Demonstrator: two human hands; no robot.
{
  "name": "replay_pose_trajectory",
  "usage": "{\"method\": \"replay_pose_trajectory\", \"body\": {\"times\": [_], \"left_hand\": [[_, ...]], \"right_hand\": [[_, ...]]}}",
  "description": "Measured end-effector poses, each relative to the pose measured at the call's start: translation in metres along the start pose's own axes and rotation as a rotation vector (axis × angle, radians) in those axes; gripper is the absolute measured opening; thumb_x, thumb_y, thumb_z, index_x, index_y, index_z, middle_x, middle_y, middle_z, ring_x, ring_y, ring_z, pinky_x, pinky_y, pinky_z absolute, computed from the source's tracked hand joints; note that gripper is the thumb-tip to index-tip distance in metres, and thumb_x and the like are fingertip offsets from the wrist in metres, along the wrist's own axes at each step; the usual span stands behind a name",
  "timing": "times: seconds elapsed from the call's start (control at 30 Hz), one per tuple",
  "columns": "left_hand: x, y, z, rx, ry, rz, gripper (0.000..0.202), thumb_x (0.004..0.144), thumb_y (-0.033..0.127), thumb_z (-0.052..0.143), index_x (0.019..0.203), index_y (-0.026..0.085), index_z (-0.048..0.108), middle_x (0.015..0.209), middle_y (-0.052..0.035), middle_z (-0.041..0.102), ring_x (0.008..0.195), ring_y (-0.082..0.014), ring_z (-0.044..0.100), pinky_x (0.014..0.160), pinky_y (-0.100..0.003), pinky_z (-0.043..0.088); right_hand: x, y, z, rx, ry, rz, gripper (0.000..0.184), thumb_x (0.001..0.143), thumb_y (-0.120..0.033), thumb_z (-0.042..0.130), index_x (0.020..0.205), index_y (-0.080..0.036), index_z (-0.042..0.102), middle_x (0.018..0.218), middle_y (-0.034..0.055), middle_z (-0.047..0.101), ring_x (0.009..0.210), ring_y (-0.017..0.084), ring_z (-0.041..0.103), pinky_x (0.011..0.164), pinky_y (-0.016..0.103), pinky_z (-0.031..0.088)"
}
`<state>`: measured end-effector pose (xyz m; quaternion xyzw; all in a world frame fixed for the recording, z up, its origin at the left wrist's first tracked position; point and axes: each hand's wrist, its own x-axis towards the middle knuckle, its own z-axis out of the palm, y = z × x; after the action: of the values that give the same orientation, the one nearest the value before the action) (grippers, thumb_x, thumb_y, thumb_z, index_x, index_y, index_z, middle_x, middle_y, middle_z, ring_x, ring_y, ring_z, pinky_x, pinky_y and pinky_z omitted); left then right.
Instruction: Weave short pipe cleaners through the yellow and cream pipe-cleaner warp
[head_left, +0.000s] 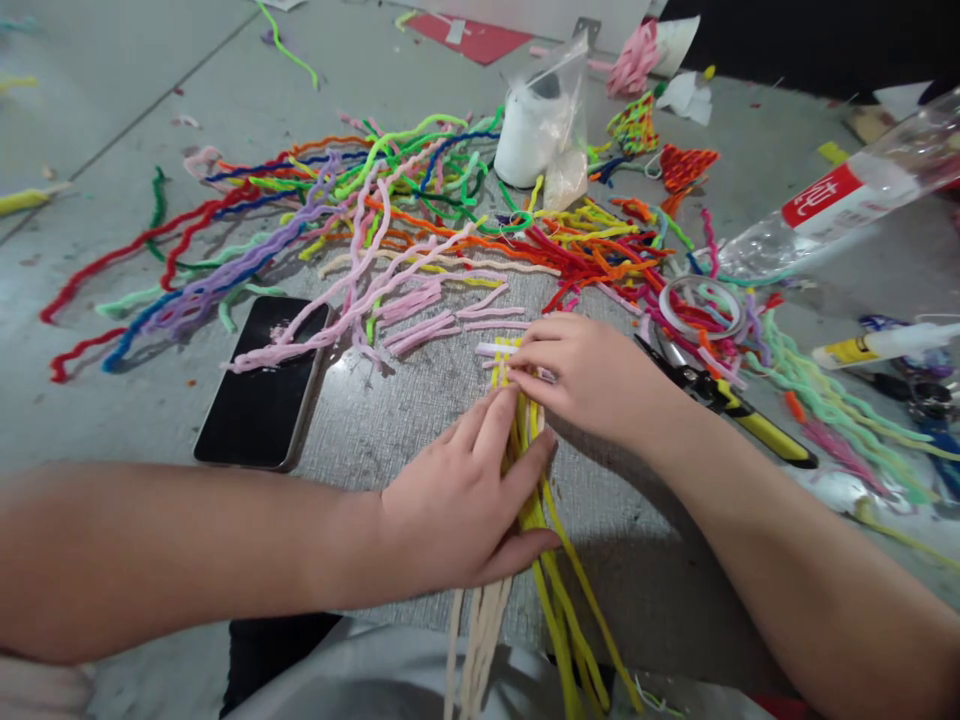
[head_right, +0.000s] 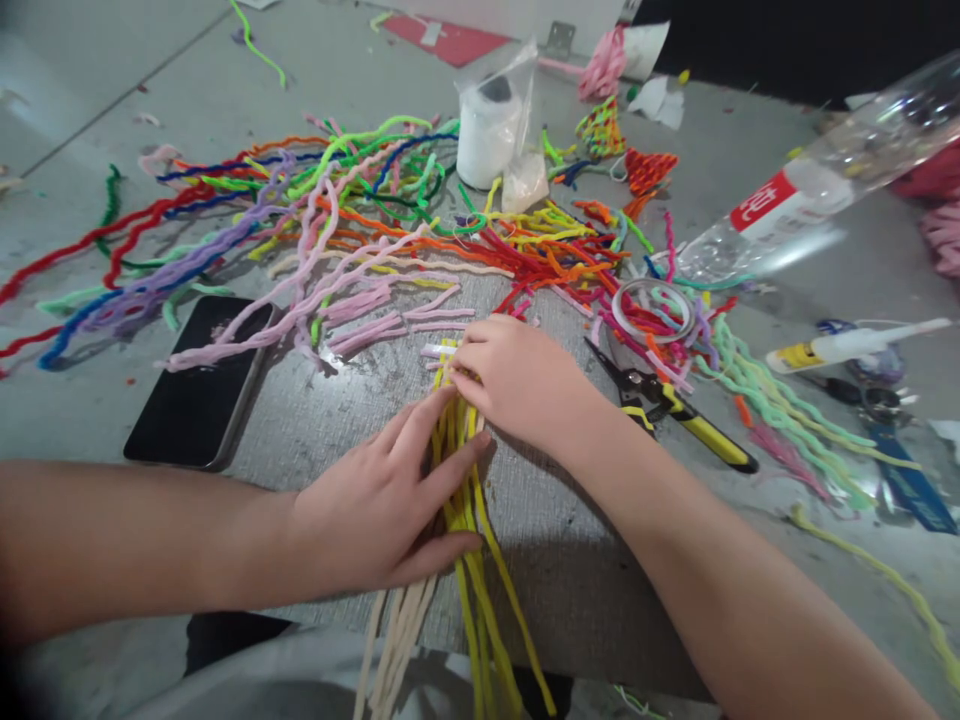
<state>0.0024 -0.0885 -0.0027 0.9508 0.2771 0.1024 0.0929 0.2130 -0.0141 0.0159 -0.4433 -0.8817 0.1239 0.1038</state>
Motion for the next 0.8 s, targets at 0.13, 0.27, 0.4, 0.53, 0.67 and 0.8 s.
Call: {"method": "replay_pose_trajectory", "body": {"times": [0.13,0.27,0.4,0.53,0.67,0.8], "left_hand": [[0.0015,-0.0008,-0.0025,0.067,0.004,0.000,0.085,0.104,0.068,0.047,0.149,-0.004,0.054,0.148,-0.0442,0.048,0.141,-0.0572,0.052,0.105,-0.064,0.056],[0.0021,-0.0010,-0.0027,0.059,-0.017,0.027,0.081,0.105,0.063,0.047,0.148,-0.005,0.054,0.147,-0.0408,0.052,0.145,-0.0537,0.049,0.110,-0.059,0.055],[0.0028,0.0000,-0.0015,0.068,-0.014,0.047,0.079,0.104,0.062,0.051,0.146,-0.005,0.056,0.144,-0.0393,0.057,0.144,-0.0519,0.052,0.107,-0.056,0.057],[0.0039,-0.0001,0.0003,0.086,0.003,0.067,0.079,0.103,0.061,0.053,0.144,-0.007,0.057,0.140,-0.0389,0.059,0.142,-0.0515,0.054,0.108,-0.056,0.056],[0.0041,-0.0004,-0.0001,0.070,-0.023,0.071,0.078,0.104,0.059,0.052,0.145,-0.006,0.056,0.141,-0.0376,0.060,0.142,-0.0500,0.053,0.111,-0.056,0.053],[0.0026,0.0010,-0.0034,0.071,-0.024,0.029,0.076,0.103,0.061,0.052,0.147,-0.001,0.058,0.146,-0.0357,0.057,0.144,-0.0534,0.049,0.114,-0.063,0.047]], "right_hand": [[0.0015,0.0022,-0.0004,0.010,-0.014,0.000,0.021,0.101,-0.019,0.060,0.092,-0.016,0.079,0.099,0.0098,0.075,0.097,0.024,0.066,0.085,0.035,0.047],[0.0023,0.0019,0.0004,-0.013,-0.018,0.001,0.021,0.101,-0.020,0.060,0.092,-0.017,0.079,0.099,0.0096,0.075,0.097,0.024,0.066,0.085,0.035,0.047],[0.0017,-0.0012,0.0018,-0.057,-0.002,-0.009,0.023,0.102,-0.020,0.059,0.090,-0.016,0.079,0.098,0.0104,0.076,0.097,0.025,0.066,0.085,0.037,0.047],[0.0019,-0.0032,0.0041,-0.104,0.008,-0.048,0.023,0.101,-0.020,0.059,0.088,-0.016,0.078,0.096,0.0105,0.077,0.094,0.025,0.065,0.082,0.037,0.045],[0.0041,-0.0032,0.0081,-0.148,0.050,-0.052,0.027,0.103,-0.020,0.055,0.086,-0.016,0.075,0.092,0.0102,0.076,0.089,0.024,0.063,0.079,0.037,0.043],[0.0049,-0.0026,0.0078,-0.127,0.070,-0.018,0.026,0.102,-0.020,0.054,0.086,-0.016,0.074,0.092,0.0104,0.075,0.090,0.024,0.064,0.079,0.036,0.044]]}}
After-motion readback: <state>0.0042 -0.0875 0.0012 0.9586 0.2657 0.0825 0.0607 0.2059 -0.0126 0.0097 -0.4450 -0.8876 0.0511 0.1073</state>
